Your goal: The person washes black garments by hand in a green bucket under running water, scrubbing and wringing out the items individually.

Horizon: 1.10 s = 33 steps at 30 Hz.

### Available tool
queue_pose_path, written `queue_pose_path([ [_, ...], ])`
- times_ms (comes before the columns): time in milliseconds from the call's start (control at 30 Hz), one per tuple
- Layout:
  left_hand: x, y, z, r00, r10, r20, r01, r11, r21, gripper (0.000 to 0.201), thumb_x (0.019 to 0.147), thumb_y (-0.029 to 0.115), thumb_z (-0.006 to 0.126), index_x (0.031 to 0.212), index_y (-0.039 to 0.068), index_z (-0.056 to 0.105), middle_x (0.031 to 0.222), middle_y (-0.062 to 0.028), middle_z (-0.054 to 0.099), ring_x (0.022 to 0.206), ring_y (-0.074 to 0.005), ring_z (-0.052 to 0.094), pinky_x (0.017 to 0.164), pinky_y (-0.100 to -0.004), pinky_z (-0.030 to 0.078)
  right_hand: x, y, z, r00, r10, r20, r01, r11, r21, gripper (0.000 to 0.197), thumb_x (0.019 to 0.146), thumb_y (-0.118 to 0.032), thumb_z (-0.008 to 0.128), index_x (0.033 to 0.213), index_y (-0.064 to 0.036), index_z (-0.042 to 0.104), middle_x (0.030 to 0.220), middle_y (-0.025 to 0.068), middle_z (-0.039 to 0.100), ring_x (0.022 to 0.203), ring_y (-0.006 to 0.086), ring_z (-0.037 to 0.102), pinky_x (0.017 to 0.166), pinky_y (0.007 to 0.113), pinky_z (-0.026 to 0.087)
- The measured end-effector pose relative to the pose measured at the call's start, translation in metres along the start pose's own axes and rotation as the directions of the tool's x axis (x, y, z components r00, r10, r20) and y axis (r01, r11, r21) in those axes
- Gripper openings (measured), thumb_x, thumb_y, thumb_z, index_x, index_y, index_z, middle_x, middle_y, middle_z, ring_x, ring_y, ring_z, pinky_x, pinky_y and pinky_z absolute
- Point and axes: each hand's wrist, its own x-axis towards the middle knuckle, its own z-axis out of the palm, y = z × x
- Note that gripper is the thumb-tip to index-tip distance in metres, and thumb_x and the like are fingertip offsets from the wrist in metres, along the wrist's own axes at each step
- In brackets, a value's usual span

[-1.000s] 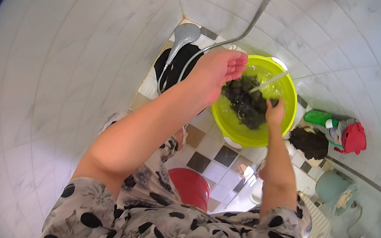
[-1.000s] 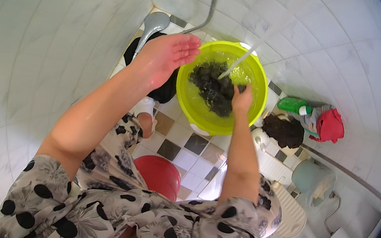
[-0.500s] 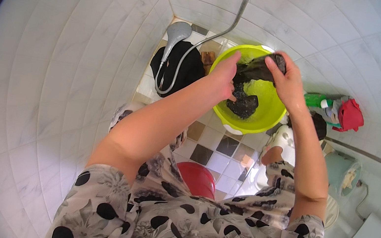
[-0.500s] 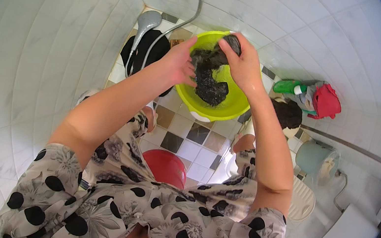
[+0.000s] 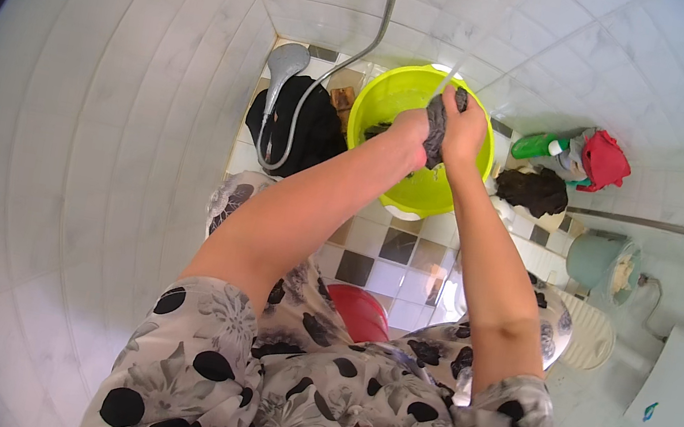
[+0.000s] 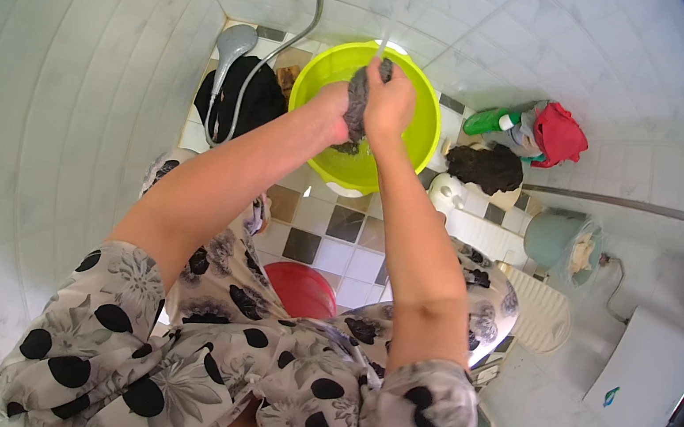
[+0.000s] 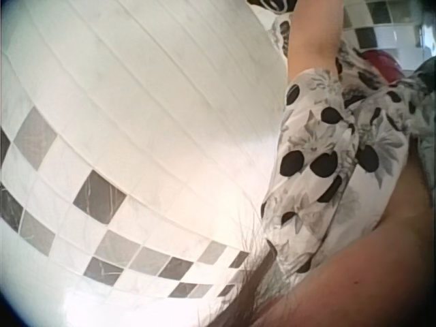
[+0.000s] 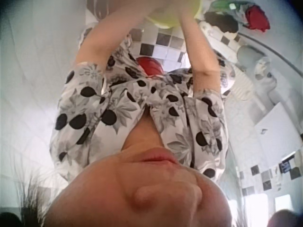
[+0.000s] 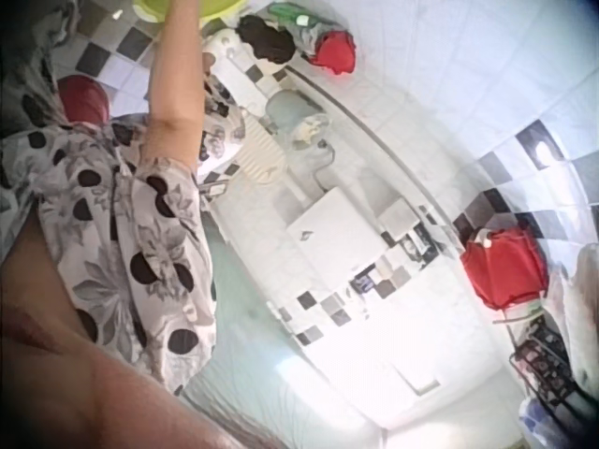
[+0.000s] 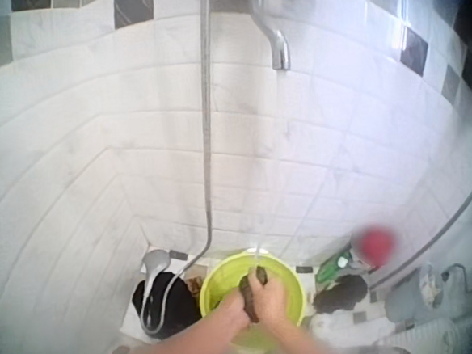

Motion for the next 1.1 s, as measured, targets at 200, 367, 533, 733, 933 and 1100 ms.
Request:
queue_pose_path([
  [200,0.017,0.034,-0.037,0.855,-0.007,0.519,0.143,0.964,-0.222,0.028,0.092,0.024,0.038,0.098,0.003,0.056,0.100,-0.0140,0.060,0.091,-0.0277,0.059,0.080,-0.0418,0.049,-0.028,-0.028,0.008,0.955,-0.295,0.024,0.296,0.955,-0.035,0.043,0.085,-0.042,0.057,0.080,0.0006,0.061,0.076,0.0236,0.060,0.072,0.0436,0.056,0.064,0.045,0.045],
  [367,0.006,0.040,0.004,0.993,0.105,-0.057,-0.096,0.985,0.141,0.027,0.090,0.020,0.051,0.107,-0.001,0.052,0.100,-0.0150,0.059,0.086,-0.0273,0.060,0.077,-0.0409,0.050,0.069,0.054,0.012,0.958,-0.215,0.190,0.245,0.958,-0.150,0.044,0.084,-0.041,0.060,0.083,0.0029,0.058,0.077,0.0260,0.059,0.076,0.0445,0.054,0.065,0.045,0.043],
  [533,-0.027,0.077,-0.009,0.906,0.188,-0.379,-0.068,0.949,0.308,0.043,0.087,0.025,0.057,0.119,-0.001,0.046,0.120,-0.0198,0.051,0.111,-0.0307,0.051,0.097,-0.0426,0.040,0.067,0.124,0.031,0.996,-0.086,-0.028,0.079,0.977,-0.196,0.040,0.085,-0.040,0.059,0.086,-0.0003,0.055,0.079,0.0240,0.059,0.078,0.0440,0.055,0.066,0.047,0.044],
  [733,-0.041,0.071,-0.043,0.927,0.206,-0.314,-0.100,0.942,0.321,0.049,0.088,0.027,0.056,0.124,-0.003,0.042,0.125,-0.0193,0.047,0.114,-0.0285,0.049,0.098,-0.0376,0.040,-0.013,0.248,0.128,0.925,0.318,0.209,-0.142,0.797,-0.587,0.026,0.087,-0.029,0.055,0.096,-0.0049,0.054,0.091,0.0208,0.062,0.084,0.0414,0.059,0.073,0.048,0.047],
  [933,-0.042,0.057,-0.025,0.952,0.203,-0.228,-0.107,0.921,0.375,0.050,0.088,0.027,0.055,0.126,-0.001,0.041,0.128,-0.0194,0.045,0.115,-0.0300,0.047,0.100,-0.0388,0.038,0.004,0.320,0.141,0.868,0.131,0.479,0.166,0.833,-0.528,0.023,0.082,-0.018,0.056,0.099,-0.0020,0.060,0.094,0.0212,0.063,0.087,0.0395,0.059,0.077,0.044,0.047],
  [1100,-0.031,0.049,-0.021,0.918,0.031,-0.394,0.101,0.946,0.309,0.058,0.090,0.040,0.052,0.129,-0.001,0.039,0.135,-0.0197,0.038,0.125,-0.0343,0.038,0.103,-0.0449,0.033,0.055,0.159,0.074,0.852,-0.205,0.482,0.208,0.977,0.048,0.028,0.084,-0.025,0.063,0.095,0.0013,0.060,0.085,0.0188,0.063,0.078,0.0348,0.060,0.070,0.041,0.047],
])
